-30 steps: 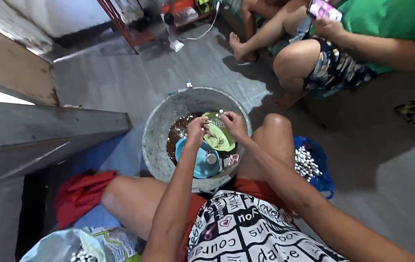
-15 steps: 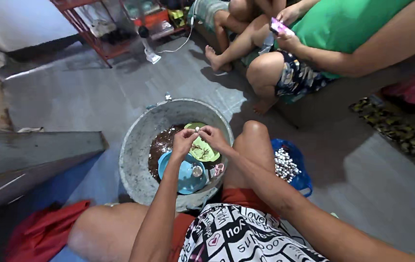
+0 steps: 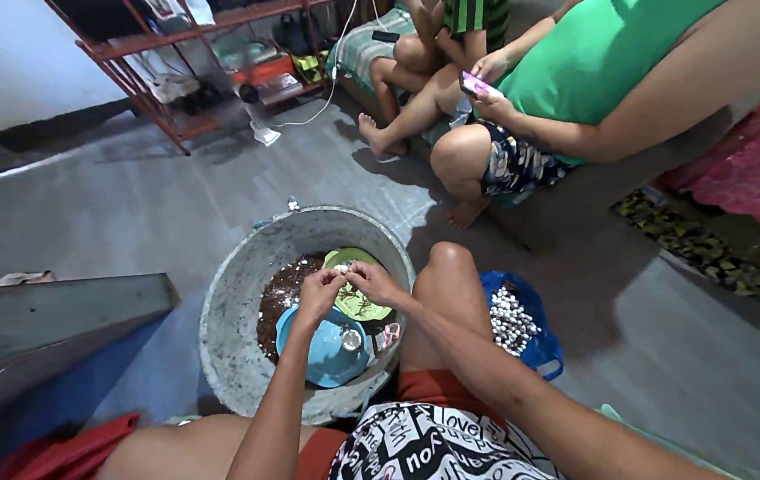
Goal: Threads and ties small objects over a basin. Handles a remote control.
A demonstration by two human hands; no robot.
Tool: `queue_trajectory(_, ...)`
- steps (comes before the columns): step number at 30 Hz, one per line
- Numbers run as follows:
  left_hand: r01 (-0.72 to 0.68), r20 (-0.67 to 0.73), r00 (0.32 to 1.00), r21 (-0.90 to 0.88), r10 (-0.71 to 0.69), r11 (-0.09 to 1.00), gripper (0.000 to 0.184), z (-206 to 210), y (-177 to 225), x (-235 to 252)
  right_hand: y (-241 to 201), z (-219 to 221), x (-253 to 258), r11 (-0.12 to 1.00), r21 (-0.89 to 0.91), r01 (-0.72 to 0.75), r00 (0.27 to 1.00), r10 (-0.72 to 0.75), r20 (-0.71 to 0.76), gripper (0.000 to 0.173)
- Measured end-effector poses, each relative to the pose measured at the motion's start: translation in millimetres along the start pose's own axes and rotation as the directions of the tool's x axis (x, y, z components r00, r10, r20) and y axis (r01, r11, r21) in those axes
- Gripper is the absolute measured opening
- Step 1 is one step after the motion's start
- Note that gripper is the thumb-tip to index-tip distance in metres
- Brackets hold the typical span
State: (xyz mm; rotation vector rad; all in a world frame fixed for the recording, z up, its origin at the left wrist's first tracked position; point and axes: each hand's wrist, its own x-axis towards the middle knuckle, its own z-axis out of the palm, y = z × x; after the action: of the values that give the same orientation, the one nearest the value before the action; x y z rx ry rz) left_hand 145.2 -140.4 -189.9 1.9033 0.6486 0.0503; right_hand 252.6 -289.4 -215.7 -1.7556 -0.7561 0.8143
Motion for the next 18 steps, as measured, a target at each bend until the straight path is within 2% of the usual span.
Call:
queue_trajectory(6, -0.122, -0.022, 0.992, -0.03, 0.121, 0.992, 0.019, -4.0, 0.2, -6.6, -6.6, -1.3, -5.5, 0.972, 0.227, -0.066, 0.998, 0.06, 0.032, 0.032)
queue_trajectory(10, -0.116, 0.004, 0.993, -0.08, 0.117, 0.99, 0.018, -5.5, 1.0, -6.9, -7.1, -1.3, -7.2, 0.931, 0.357, -0.077, 0.997, 0.069, 0.035, 0.03)
queue_trajectory(12, -0.088, -0.009, 0.996, -0.071, 0.088, 0.994, 0.017, -4.9, 0.9, -5.1, -6.3, -0.8, -5.3, 0.944, 0.323, -0.062, 0.998, 0.058, 0.023, 0.03)
queue_trajectory(16, -0.056, -0.011, 0.998, -0.067, 0.056, 0.996, 0.015, -3.0, 4.0, -3.5, -6.4, -3.7, -1.9, 0.997, 0.074, -0.014, 1.0, 0.013, 0.014, 0.034)
queue_trajectory(18, -0.042, -0.008, 0.999, -0.085, 0.042, 0.995, 0.016, -3.7, 6.3, -6.3, -8.2, -5.7, -4.1, 0.999, 0.044, 0.002, 1.0, -0.003, 0.019, 0.034)
